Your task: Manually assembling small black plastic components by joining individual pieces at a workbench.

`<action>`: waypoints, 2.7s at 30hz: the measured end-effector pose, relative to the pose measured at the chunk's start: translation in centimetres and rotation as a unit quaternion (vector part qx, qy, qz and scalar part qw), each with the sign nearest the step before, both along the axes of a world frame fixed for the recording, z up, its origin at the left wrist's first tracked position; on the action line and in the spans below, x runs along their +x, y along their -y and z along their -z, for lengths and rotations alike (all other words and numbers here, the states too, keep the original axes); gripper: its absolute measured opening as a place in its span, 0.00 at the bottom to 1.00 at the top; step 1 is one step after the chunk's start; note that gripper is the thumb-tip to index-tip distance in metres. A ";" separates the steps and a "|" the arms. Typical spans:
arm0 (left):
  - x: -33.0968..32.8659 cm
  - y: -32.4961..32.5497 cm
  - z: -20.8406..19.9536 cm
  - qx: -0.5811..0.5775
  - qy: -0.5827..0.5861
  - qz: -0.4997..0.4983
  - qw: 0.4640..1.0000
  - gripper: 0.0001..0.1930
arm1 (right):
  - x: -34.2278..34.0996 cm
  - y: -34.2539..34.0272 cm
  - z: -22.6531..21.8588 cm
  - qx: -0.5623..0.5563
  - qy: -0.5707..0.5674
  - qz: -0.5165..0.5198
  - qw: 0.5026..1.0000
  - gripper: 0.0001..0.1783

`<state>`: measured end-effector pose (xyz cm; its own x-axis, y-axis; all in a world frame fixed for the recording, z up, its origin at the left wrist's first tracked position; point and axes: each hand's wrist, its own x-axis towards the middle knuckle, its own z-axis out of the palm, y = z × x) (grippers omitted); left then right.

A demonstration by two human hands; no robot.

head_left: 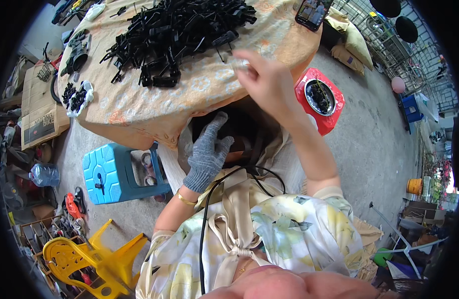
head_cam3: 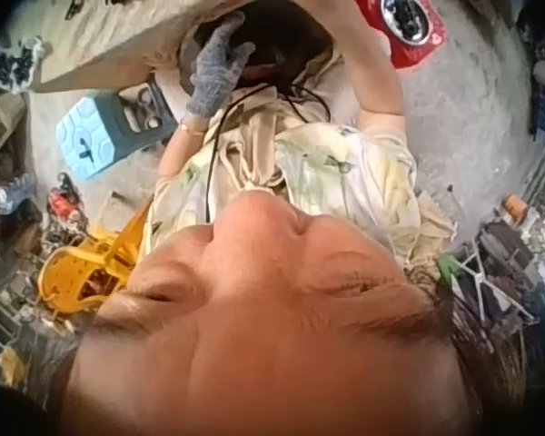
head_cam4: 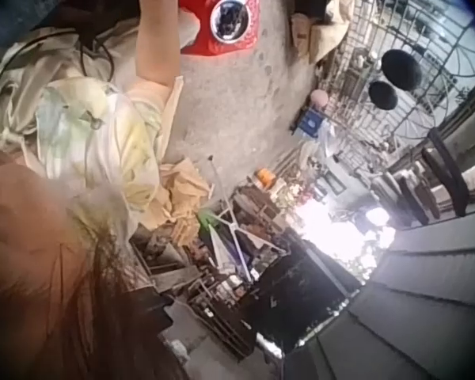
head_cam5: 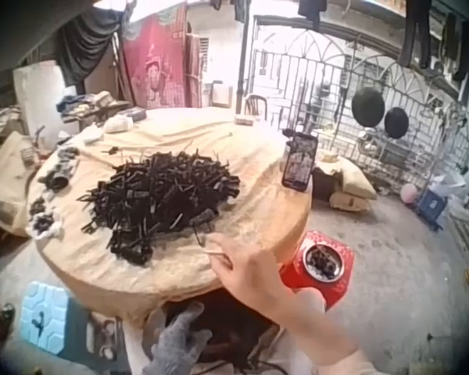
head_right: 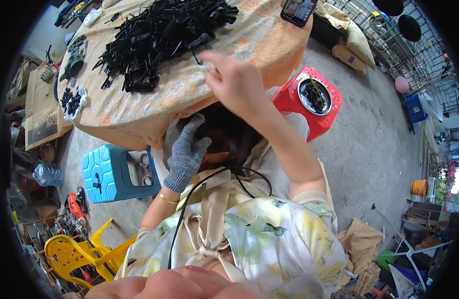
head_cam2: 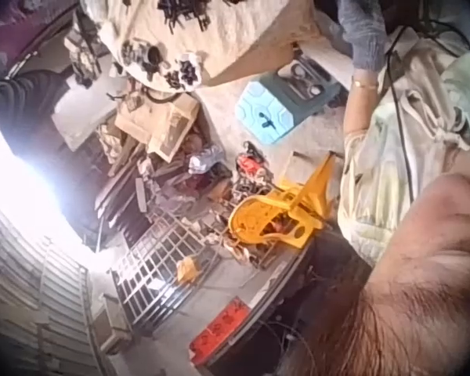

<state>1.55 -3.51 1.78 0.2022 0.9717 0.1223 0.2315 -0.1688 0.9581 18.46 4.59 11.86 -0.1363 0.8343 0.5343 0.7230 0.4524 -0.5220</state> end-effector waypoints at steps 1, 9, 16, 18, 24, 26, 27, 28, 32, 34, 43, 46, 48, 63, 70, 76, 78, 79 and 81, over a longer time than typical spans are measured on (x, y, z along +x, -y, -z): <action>0.2 0.0 -0.5 0.044 -0.050 0.005 0.998 0.28 | -0.1 -2.0 0.0 0.073 0.054 0.019 0.996 0.18; -0.8 0.1 -0.8 0.057 -0.129 0.023 0.990 0.32 | -0.9 -8.5 0.3 -0.010 0.320 0.020 0.947 0.17; -2.0 -0.3 -2.1 -0.167 0.333 0.116 0.921 0.33 | 1.2 -4.9 -1.5 0.136 0.040 -0.161 0.977 0.17; -2.2 -0.5 -3.2 -0.192 0.460 0.172 0.850 0.37 | 0.7 -1.5 -1.8 0.105 0.038 -0.259 0.960 0.18; -2.6 -0.6 -4.8 -0.265 0.435 0.201 0.837 0.43 | -0.3 5.8 0.7 0.149 0.136 -0.311 0.929 0.21; -2.8 -0.3 -4.9 -0.283 0.394 0.217 0.847 0.46 | -0.1 6.4 1.5 0.143 0.122 -0.316 0.930 0.20; -3.0 -0.3 -4.7 -0.284 0.393 0.216 0.847 0.46 | 0.1 6.6 1.7 0.137 0.108 -0.322 0.931 0.20; -3.2 -0.3 -4.5 -0.287 0.400 0.249 0.834 0.45 | 0.2 6.9 1.5 0.137 0.109 -0.331 0.927 0.20; -3.0 -0.4 -3.1 -0.247 0.387 0.248 0.853 0.40 | 0.0 7.8 2.1 0.143 0.129 -0.313 0.930 0.17; -2.6 -0.3 -3.0 -0.234 0.398 0.227 0.858 0.37 | -0.1 8.1 2.9 0.118 0.099 -0.303 0.940 0.16; -0.5 0.1 -3.4 -0.123 0.348 0.104 0.924 0.22 | 0.3 8.4 3.6 -0.119 -0.202 -0.190 0.953 0.05; -0.1 0.2 -3.4 -0.079 0.257 0.075 0.960 0.20 | -0.6 8.5 3.9 -0.268 -0.282 -0.183 0.903 0.07; -0.1 0.2 -3.3 -0.045 0.213 0.060 0.974 0.20 | -0.9 8.4 4.2 -0.266 -0.277 -0.168 0.908 0.07; -0.6 0.3 -3.2 0.093 0.099 0.014 0.991 0.14 | -1.3 8.6 5.6 -0.371 -0.356 -0.162 0.842 0.08; -0.7 0.3 -2.1 0.157 -0.015 0.042 0.987 0.18 | -1.0 9.1 7.4 -0.410 -0.402 -0.158 0.804 0.08; -0.3 0.6 -3.1 -0.137 0.387 0.054 0.910 0.22 | -0.4 9.7 5.9 -0.218 -0.312 -0.153 0.912 0.07; -0.9 0.1 -2.5 -0.246 0.510 0.114 0.816 0.22 | -0.2 9.6 6.1 -0.129 -0.260 -0.158 0.944 0.10; -0.8 0.1 -2.7 -0.246 0.511 0.116 0.816 0.22 | -0.1 9.7 6.0 -0.128 -0.259 -0.157 0.944 0.10; -0.6 0.4 -3.4 -0.300 0.536 0.121 0.780 0.22 | -0.1 9.8 5.7 -0.064 -0.276 -0.199 0.938 0.10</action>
<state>0.91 -3.90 5.18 0.4829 0.8681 -0.1145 -0.7260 0.4701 0.5020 18.39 -5.18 6.15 -0.1818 0.8384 0.5139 0.1137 0.5370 -0.8359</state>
